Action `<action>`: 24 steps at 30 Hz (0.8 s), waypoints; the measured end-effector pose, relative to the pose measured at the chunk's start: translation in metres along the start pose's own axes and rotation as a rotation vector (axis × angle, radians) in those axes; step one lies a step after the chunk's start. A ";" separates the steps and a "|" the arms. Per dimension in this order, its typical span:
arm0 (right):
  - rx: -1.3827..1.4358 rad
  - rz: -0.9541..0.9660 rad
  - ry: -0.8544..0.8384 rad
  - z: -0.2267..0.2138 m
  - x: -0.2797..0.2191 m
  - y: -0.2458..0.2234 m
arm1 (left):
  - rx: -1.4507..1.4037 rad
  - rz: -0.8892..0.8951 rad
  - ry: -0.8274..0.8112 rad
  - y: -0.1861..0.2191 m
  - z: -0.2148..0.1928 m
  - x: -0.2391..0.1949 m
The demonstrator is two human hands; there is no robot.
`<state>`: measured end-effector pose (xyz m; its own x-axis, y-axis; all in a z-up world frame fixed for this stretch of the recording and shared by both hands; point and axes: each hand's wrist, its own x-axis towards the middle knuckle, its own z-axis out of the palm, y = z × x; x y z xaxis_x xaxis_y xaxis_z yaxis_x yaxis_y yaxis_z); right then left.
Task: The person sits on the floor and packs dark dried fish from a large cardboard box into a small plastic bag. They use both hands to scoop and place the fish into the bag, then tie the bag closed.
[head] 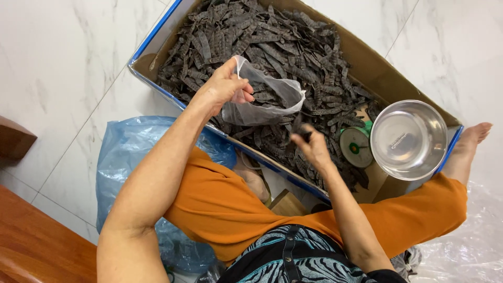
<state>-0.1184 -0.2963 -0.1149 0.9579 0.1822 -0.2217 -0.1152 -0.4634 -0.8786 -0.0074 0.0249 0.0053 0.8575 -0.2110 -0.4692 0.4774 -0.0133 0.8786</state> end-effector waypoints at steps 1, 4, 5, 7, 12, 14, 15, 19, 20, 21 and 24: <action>0.060 -0.099 0.044 -0.006 0.004 -0.018 | 0.003 -0.006 0.001 -0.001 0.001 0.000; 0.302 -0.350 0.158 -0.014 0.028 -0.074 | 0.022 0.002 0.001 0.001 0.002 0.000; 0.293 -0.436 0.165 -0.017 0.036 -0.091 | 0.023 -0.003 0.001 0.001 0.002 0.000; 0.197 -0.496 0.153 -0.013 0.058 -0.115 | 0.021 -0.021 0.003 0.000 0.002 0.001; -0.250 -0.572 -0.072 0.016 0.122 -0.114 | 0.027 -0.009 -0.015 -0.004 -0.002 -0.001; -0.429 -0.591 -0.081 0.026 0.129 -0.106 | 0.020 -0.012 -0.004 -0.003 -0.004 -0.001; -0.519 -0.598 -0.086 0.030 0.130 -0.106 | 0.014 -0.006 -0.006 -0.004 -0.004 -0.001; -0.368 -0.741 -0.053 0.023 0.113 -0.126 | 0.032 0.018 -0.034 -0.006 -0.004 0.000; -0.311 -0.755 -0.033 0.017 0.107 -0.132 | 0.030 0.017 -0.032 -0.006 -0.005 0.000; -0.255 -0.768 -0.013 0.014 0.100 -0.134 | 0.028 0.016 -0.030 -0.005 -0.005 -0.001; -0.086 -0.548 0.153 -0.007 0.067 -0.110 | 0.024 0.004 -0.014 -0.004 -0.004 -0.003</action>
<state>-0.0399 -0.2389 -0.0305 0.8995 0.2914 0.3256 0.4246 -0.4069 -0.8088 -0.0111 0.0295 0.0025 0.8564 -0.2249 -0.4647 0.4693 -0.0361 0.8823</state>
